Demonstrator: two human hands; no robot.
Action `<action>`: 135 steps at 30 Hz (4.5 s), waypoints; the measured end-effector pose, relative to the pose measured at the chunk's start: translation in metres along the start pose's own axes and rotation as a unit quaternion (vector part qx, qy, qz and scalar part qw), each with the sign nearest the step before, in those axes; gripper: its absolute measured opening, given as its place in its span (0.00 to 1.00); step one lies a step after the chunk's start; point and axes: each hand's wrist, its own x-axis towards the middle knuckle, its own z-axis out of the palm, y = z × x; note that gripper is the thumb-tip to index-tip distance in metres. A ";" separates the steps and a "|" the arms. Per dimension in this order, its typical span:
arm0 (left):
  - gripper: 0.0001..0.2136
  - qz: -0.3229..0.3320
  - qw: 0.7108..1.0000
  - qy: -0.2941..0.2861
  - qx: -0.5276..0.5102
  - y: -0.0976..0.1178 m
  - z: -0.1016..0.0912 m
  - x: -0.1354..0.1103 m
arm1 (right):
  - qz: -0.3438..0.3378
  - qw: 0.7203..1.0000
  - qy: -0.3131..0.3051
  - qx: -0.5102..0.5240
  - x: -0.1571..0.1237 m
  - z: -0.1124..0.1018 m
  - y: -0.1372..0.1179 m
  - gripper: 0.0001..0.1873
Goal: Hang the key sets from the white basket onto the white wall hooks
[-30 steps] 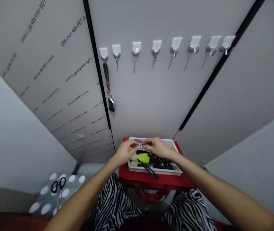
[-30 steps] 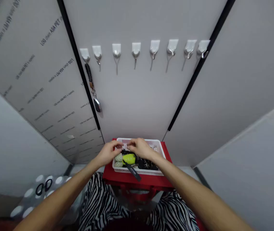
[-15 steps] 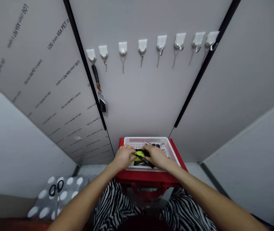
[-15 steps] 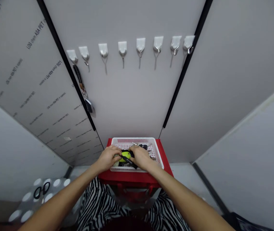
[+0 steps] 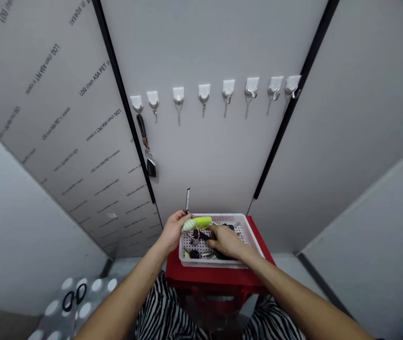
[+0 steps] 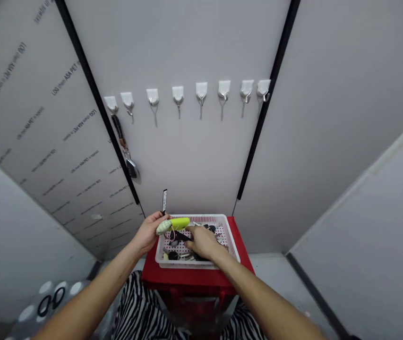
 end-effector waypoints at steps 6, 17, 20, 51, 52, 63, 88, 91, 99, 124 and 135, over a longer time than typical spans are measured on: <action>0.08 0.008 0.999 -0.045 -0.010 0.010 0.004 -0.005 | 0.017 0.995 0.024 0.091 0.010 -0.002 0.007 0.12; 0.11 0.203 0.851 -0.154 0.459 0.010 0.003 -0.011 | 0.011 0.958 0.177 0.224 0.018 -0.090 0.010 0.14; 0.11 0.192 0.885 -0.088 0.415 0.009 0.011 -0.003 | -0.045 0.966 0.189 0.172 0.013 -0.101 -0.005 0.13; 0.11 0.250 0.963 0.095 0.035 0.184 0.023 0.033 | -0.108 0.869 0.444 0.191 0.090 -0.201 -0.142 0.09; 0.11 0.254 0.963 0.094 0.017 0.191 0.023 0.036 | -0.109 0.869 0.452 0.173 0.094 -0.206 -0.149 0.10; 0.10 0.234 0.962 0.132 -0.051 0.202 0.031 0.062 | -0.069 0.906 0.418 0.014 0.127 -0.218 -0.168 0.13; 0.17 0.130 0.710 -0.115 0.682 -0.058 0.021 0.022 | 0.002 0.998 0.048 -0.027 -0.020 -0.008 0.044 0.15; 0.15 0.102 0.673 -0.104 0.725 -0.059 0.019 0.030 | 0.006 0.997 0.074 -0.026 -0.022 -0.005 0.042 0.14; 0.14 0.064 0.687 -0.132 0.711 -0.058 0.019 0.027 | -0.009 0.994 0.109 -0.020 -0.024 -0.001 0.044 0.13; 0.09 0.062 0.622 -0.193 0.757 -0.045 0.024 0.015 | -0.037 0.993 0.113 -0.013 -0.024 0.000 0.040 0.12; 0.08 0.124 0.824 -0.111 0.541 -0.017 0.027 0.022 | -0.072 0.970 0.167 0.160 -0.014 0.004 0.020 0.16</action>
